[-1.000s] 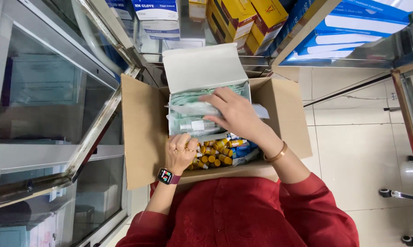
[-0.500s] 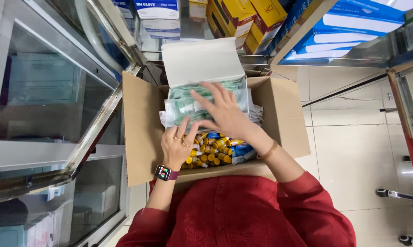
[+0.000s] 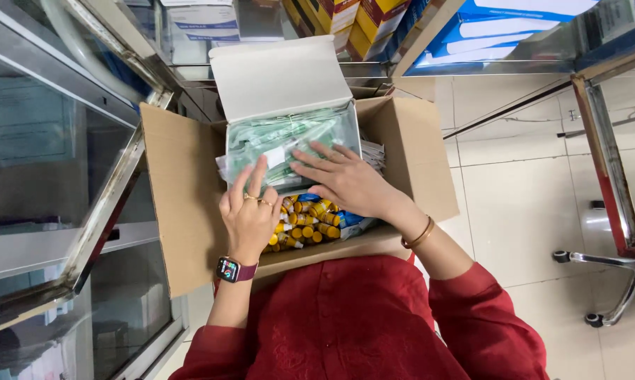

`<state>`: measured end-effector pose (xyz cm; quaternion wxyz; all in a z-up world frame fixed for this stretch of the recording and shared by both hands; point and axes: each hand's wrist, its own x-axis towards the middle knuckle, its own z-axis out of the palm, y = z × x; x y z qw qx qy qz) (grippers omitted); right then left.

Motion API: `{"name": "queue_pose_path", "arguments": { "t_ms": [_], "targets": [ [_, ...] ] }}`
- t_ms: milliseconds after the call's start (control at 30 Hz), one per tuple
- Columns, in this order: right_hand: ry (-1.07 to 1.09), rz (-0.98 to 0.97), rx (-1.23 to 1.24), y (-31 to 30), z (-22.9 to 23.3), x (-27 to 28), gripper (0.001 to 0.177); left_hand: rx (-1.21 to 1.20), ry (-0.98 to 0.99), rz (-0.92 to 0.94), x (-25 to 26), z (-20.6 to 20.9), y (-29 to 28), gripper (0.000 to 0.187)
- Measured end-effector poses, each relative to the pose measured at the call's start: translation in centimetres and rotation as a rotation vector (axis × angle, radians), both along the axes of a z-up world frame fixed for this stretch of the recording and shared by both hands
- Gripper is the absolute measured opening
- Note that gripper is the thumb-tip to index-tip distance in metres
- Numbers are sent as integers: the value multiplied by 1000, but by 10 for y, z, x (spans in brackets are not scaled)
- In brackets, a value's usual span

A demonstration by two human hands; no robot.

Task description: The person organizes medical supplies in a storage area. They open a box of syringes, transfer them into a larger cardboard box, and then arrange small yellow-capped vials and other packaged items within the same box.

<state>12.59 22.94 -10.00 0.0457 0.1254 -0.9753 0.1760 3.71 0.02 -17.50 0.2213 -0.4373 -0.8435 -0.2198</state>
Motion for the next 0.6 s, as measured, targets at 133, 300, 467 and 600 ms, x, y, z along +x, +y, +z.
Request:
{"name": "queue_pose_path", "arguments": {
  "t_ms": [133,300,467,600],
  "targets": [
    [-39,-113,-249,13,27,17,18,-88,-32,-6,-5,4,-3,25],
    [-578,-221,-170,48,-48,60,11,-85,-62,-10,-5,2,-3,23],
    [-813,-140,98,67,-231,103,25,-54,-71,-10,-2,-2,-2,22],
    [-827,-102,323,51,-297,105,18,-47,-73,1,-3,-3,-4,23]
  ]
}}
